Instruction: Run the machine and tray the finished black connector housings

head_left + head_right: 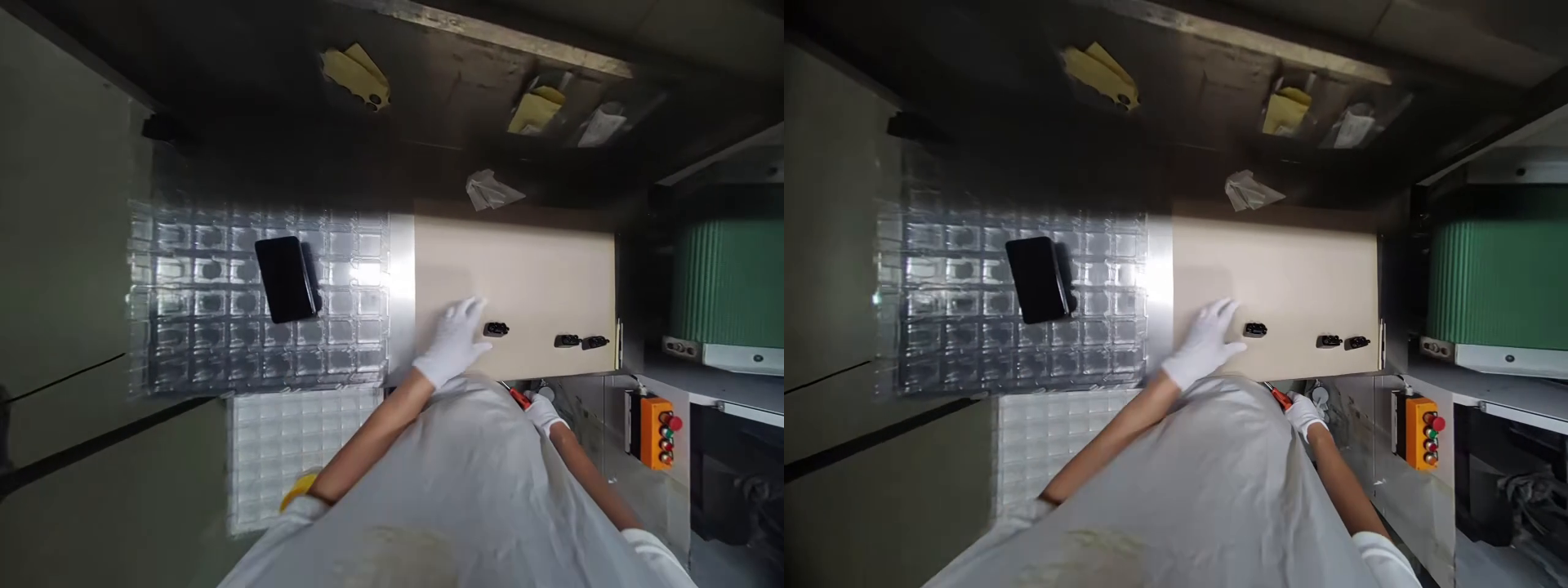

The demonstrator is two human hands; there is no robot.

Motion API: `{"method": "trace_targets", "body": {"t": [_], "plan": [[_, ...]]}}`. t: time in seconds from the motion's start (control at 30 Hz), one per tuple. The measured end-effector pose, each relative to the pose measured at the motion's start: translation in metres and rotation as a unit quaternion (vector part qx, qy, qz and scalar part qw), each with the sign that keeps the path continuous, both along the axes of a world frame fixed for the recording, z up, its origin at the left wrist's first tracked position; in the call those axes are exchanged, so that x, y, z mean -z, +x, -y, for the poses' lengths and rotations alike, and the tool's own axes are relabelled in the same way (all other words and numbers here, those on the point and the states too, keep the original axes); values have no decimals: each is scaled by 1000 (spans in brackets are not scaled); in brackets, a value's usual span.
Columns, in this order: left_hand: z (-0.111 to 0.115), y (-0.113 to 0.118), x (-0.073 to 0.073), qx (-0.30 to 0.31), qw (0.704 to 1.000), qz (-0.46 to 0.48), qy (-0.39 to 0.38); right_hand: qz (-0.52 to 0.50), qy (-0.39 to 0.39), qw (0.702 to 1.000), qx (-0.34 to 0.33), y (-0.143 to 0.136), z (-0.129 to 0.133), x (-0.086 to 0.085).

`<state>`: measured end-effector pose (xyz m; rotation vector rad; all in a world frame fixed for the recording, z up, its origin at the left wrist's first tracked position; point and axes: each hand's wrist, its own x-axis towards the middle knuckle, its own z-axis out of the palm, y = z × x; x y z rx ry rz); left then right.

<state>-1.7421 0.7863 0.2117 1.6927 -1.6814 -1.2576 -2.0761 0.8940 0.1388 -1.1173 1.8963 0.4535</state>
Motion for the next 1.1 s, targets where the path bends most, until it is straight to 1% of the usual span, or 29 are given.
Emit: {"method": "trace_targets", "body": {"t": [0.03, 0.07, 0.1, 0.13, 0.17, 0.2, 0.27, 0.33, 0.43, 0.53, 0.6, 0.63, 0.7, 0.8, 0.87, 0.9, 0.97, 1.03, 1.1], "plan": [[1, -26, 17, -3, 1000, 6, 14, 8, 3, 1000, -7, -10, -3, 8], [3, -46, 32, -10, 1000, 8, 20, 15, 4, 1000, -14, -20, -6, 15], [5, -60, 44, -23, 999, 8, 23, 22, 4, 1000, -21, -31, -9, 21], [6, -69, 54, -37, 999, 5, 21, 28, 3, 999, -29, -43, -12, 25], [6, -76, 60, -52, 999, 1, 17, 33, 3, 999, -36, -56, -15, 29], [3, -80, 63, -68, 998, -4, 14, 39, 2, 998, -45, -68, -17, 32], [-12, -88, 62, -111, 993, -20, 19, 53, 0, 996, -66, -90, -22, 34], [-39, -98, 57, -160, 985, -40, 40, 72, -3, 993, -93, -109, -23, 32], [-96, -116, 48, -241, 965, -49, 91, 99, -2, 984, -144, -126, -20, 23], [-155, -131, 48, -325, 934, -20, 144, 119, 5, 971, -205, -124, -11, 12], [-186, -136, 54, -369, 914, 2, 172, 129, 12, 960, -250, -112, -4, 5], [-197, -137, 59, -384, 905, 9, 183, 128, 15, 953, -274, -103, -1, 1], [-211, -135, 71, -402, 894, 6, 198, 113, 20, 941, -320, -84, 5, -7], [-217, -125, 89, -412, 884, -43, 218, 77, 27, 929, -360, -65, 9, -19], [-219, -113, 97, -404, 878, -107, 234, 61, 31, 927, -369, -65, 9, -26], [-221, -106, 100, -390, 876, -149, 243, 55, 34, 926, -372, -67, 9, -28], [-227, -90, 105, -343, 868, -240, 266, 56, 38, 930, -362, -76, 7, -30], [-237, -72, 109, -289, 855, -318, 290, 72, 39, 940, -332, -80, 5, -30], [-247, -53, 113, -248, 840, -370, 309, 79, 41, 951, -294, -75, 4, -28]]}}
